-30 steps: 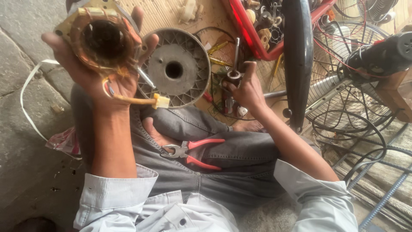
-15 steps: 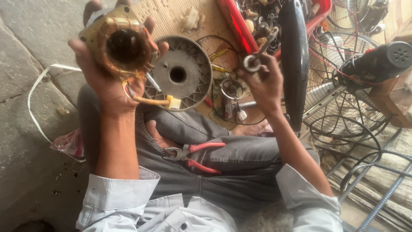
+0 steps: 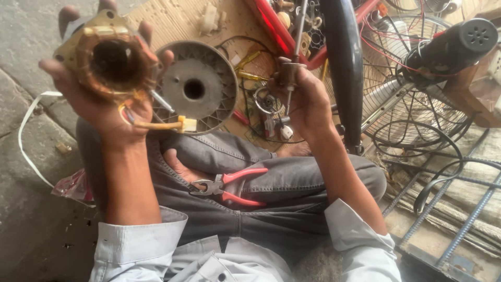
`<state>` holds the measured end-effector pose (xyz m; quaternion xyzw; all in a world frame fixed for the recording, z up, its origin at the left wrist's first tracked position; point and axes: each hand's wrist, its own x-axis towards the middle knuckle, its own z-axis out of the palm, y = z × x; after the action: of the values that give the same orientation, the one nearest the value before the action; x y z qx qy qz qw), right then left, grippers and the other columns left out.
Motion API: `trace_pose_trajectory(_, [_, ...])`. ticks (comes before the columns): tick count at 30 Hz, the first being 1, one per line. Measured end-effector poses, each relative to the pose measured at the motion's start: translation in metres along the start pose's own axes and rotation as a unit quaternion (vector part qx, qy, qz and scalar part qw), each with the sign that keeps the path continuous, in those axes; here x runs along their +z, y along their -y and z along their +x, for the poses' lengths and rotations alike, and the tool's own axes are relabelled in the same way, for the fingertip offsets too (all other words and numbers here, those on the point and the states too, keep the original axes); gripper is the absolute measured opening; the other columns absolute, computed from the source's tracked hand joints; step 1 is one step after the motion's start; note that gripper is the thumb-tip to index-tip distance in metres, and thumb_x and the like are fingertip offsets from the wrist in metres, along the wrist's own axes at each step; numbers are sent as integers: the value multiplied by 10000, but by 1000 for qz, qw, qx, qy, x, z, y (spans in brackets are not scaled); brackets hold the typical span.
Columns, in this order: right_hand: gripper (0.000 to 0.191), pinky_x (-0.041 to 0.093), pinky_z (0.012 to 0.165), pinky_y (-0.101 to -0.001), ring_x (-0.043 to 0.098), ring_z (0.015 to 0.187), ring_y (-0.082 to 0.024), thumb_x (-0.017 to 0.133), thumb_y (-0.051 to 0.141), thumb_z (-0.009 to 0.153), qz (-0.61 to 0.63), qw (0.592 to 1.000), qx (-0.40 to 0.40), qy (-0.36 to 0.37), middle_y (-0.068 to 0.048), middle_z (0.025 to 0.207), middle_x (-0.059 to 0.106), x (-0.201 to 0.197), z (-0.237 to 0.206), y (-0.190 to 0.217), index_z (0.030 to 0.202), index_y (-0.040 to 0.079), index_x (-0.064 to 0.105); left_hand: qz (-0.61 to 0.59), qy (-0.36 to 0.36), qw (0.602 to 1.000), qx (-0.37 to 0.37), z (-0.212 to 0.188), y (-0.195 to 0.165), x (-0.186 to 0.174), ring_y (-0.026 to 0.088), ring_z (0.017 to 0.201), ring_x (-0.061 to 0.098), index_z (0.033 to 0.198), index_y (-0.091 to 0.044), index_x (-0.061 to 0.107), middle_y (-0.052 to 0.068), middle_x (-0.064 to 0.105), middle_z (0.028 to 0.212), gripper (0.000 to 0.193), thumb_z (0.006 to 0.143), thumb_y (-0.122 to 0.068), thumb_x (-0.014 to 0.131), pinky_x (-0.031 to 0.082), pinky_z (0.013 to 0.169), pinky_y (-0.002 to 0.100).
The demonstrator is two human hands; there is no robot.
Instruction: The person sits on the floor disassembling and reassembling a small electric motor. They use a screwdriver to work inside the motor housing, pull the rotor and stator apart, fit the end bell and bearing back onto the shaft, and press the components together by hand while turning the motor over.
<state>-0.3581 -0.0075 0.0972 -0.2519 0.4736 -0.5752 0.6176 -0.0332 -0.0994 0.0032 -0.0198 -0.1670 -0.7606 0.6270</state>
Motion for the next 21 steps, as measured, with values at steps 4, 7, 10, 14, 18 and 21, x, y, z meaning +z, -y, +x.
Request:
trace_pose_trajectory(4, [601, 530, 1106, -444, 667, 1143, -280, 588, 300, 1048, 25, 999, 39, 8, -167, 1180, 664, -4, 0, 1, 1506, -71, 471, 4, 2, 1000, -12, -3, -1, 0, 330, 1314, 595, 1466, -245, 435, 110, 513, 1469, 563, 1055, -587, 611, 550, 1070, 595])
trace_pose_trajectory(7, [634, 538, 1114, -449, 660, 1167, -275, 595, 298, 1054, 19, 999, 44, 9, -169, 1210, 639, 0, 1, 3, 1562, -44, 430, 46, -8, 999, 19, -2, 3, 1, 347, 1258, 622, 1473, -217, 441, 145, 521, 1462, 558, 1091, -593, 593, 560, 1002, 570])
trace_pose_trajectory(10, [661, 565, 1056, -459, 654, 1181, -266, 617, 267, 1031, -57, 998, 9, 9, -151, 1277, 612, 17, 0, 13, 1578, -21, 385, -8, -84, 996, -13, 4, 7, 6, 411, 1116, 670, 1529, -72, 393, 317, 511, 1333, 763, 998, -582, 595, 590, 986, 582])
trace_pose_trajectory(14, [596, 612, 949, -386, 674, 1151, -254, 709, 114, 968, -277, 954, -105, -41, -186, 1305, 597, 51, -16, 34, 1469, 7, 404, 66, -46, 996, 35, 12, 6, 23, 398, 1131, 689, 1456, -44, 386, 303, 545, 1397, 738, 992, -549, 657, 631, 951, 496])
trace_pose_trajectory(18, [457, 630, 950, -320, 727, 1087, -248, 817, 81, 1013, -347, 922, -168, -25, -229, 1205, 675, 81, -49, 55, 1294, -4, 466, 126, -26, 988, 82, 17, 4, 42, 350, 1306, 628, 1572, -218, 327, 203, 515, 1522, 742, 1010, -511, 713, 613, 1031, 505])
trace_pose_trajectory(21, [444, 631, 986, -298, 730, 1126, -235, 860, 40, 989, -365, 905, -216, -40, -205, 1185, 674, 105, -72, 62, 1243, -9, 499, 80, -26, 994, 63, 13, 6, 51, 365, 1327, 623, 1570, -209, 332, 192, 526, 1518, 748, 1010, -515, 722, 605, 1049, 507])
